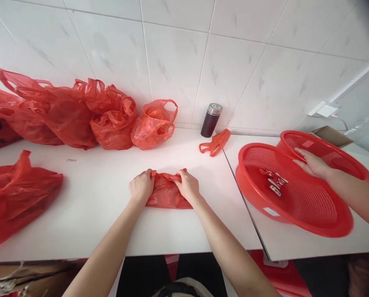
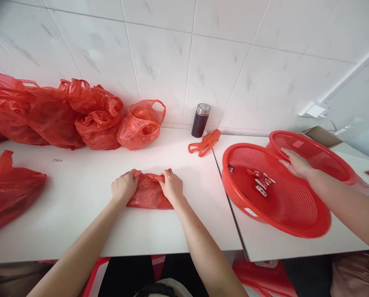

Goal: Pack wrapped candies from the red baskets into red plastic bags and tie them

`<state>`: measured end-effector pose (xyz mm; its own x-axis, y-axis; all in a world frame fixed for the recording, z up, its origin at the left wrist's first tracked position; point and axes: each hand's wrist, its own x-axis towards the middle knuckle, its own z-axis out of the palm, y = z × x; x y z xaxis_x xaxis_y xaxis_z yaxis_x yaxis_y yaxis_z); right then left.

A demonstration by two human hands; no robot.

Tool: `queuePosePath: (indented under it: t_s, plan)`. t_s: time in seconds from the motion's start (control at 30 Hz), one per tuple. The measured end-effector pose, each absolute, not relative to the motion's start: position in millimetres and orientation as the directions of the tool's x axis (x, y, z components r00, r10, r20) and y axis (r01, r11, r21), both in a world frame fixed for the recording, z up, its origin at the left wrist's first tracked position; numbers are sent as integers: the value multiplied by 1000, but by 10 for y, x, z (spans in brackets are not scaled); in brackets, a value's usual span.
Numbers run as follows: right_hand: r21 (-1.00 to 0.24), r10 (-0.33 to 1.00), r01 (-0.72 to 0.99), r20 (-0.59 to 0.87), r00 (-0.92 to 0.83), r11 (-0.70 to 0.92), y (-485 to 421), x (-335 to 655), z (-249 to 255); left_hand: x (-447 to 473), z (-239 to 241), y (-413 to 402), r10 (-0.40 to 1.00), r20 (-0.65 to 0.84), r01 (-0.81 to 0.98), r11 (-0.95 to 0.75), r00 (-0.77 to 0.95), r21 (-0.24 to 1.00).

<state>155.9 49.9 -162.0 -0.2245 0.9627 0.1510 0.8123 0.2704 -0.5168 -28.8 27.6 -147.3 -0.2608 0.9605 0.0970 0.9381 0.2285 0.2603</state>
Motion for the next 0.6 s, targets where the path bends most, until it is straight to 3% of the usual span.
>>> queuePosePath:
  t_s: [0.3, 0.6]
  plan:
    - [-593, 956, 751, 223, -191, 289, 351, 1617, -1577, -419, -1558, 258, 943, 202, 923, 188, -265, 336]
    - [-775, 959, 608, 274, 79, 171, 410, 1655, -1626, -644, -1511, 18, 857, 121, 727, 340, -501, 597]
